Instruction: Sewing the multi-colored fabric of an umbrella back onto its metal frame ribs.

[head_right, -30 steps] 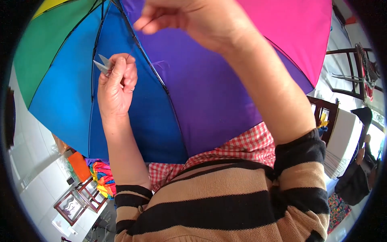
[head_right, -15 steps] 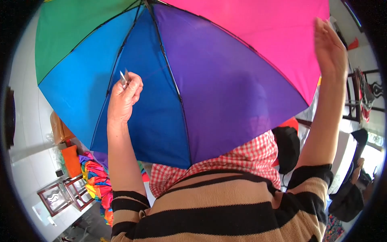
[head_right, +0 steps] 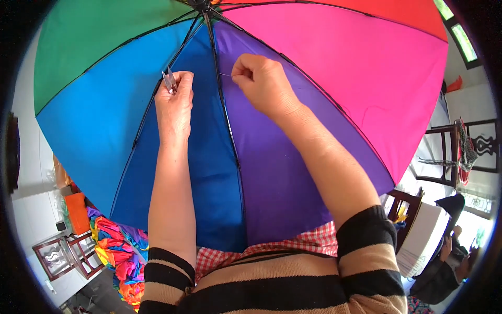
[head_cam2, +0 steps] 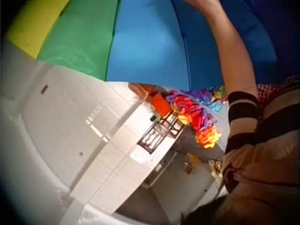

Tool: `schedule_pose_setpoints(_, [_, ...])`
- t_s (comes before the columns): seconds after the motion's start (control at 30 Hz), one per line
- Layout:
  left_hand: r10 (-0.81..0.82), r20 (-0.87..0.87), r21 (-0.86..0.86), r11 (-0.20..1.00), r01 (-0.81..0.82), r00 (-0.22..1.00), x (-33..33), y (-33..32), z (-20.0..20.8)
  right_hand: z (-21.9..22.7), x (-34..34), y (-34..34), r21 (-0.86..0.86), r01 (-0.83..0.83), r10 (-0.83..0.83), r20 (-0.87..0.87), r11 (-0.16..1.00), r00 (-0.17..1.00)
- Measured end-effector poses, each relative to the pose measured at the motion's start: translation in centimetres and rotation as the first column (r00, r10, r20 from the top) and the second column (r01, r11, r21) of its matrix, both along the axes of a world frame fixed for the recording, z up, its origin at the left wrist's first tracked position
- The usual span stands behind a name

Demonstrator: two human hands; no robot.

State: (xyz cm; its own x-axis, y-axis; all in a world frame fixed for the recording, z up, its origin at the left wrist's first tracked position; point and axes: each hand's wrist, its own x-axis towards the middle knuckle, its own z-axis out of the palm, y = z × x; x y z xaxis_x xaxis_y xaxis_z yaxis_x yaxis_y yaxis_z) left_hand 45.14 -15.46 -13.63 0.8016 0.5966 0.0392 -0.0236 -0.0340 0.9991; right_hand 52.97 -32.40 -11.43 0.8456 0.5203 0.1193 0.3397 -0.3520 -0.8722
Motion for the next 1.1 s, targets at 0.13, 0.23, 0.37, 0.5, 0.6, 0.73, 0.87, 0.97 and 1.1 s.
schedule_pose_setpoints(0.13, [0.0, 0.019, -0.032, 0.999, 0.001, 1.0, 0.5, 0.1, -1.3, -3.0, 0.5, 1.2, -0.024, 0.092, -0.076, 0.378, 0.995, 0.922])
schedule_pose_setpoints(0.23, [-0.036, 0.005, -0.05, 0.998, 0.036, 0.999, 0.4, 0.0, -1.2, -3.4, 0.3, 1.3, 0.005, 0.132, -0.128, 0.284, 0.991, 0.95])
schedule_pose_setpoints(0.37, [-0.06, -0.039, 0.136, 0.989, 0.065, 0.997, 0.7, -0.8, -1.4, -3.5, 0.6, 1.1, 0.031, 0.174, -0.176, 0.255, 0.984, 0.951])
schedule_pose_setpoints(0.5, [-0.072, 0.063, 0.318, 0.947, 0.048, 0.995, 0.9, -0.9, -2.2, -3.8, 0.7, 0.9, 0.01, 0.161, -0.156, 0.321, 0.987, 0.934])
schedule_pose_setpoints(0.6, [-0.05, 0.012, 0.356, 0.933, 0.043, 0.999, 1.0, -1.2, -1.8, -4.2, 0.8, 0.4, 0.015, 0.158, -0.154, 0.333, 0.987, 0.93])
schedule_pose_setpoints(0.73, [-0.096, -0.127, 0.374, 0.917, 0.137, 0.987, 0.3, -3.0, -0.9, -4.2, 0.7, 0.1, -0.016, 0.163, -0.148, 0.337, 0.987, 0.93])
schedule_pose_setpoints(0.87, [-0.047, -0.228, 0.455, 0.878, 0.149, 0.972, 0.1, -3.7, -1.6, -4.2, 0.7, 0.0, -0.067, 0.15, -0.123, 0.305, 0.987, 0.944])
schedule_pose_setpoints(0.97, [-0.065, -0.255, 0.42, 0.891, 0.171, 0.965, 0.4, -3.6, -1.3, -4.4, 0.8, -0.1, -0.079, 0.125, -0.092, 0.33, 0.989, 0.94])
schedule_pose_setpoints(1.1, [-0.073, -0.266, 0.397, 0.9, 0.179, 0.961, 0.5, -3.4, -1.3, -4.0, 0.6, 0.0, -0.08, 0.14, -0.107, 0.327, 0.987, 0.939])
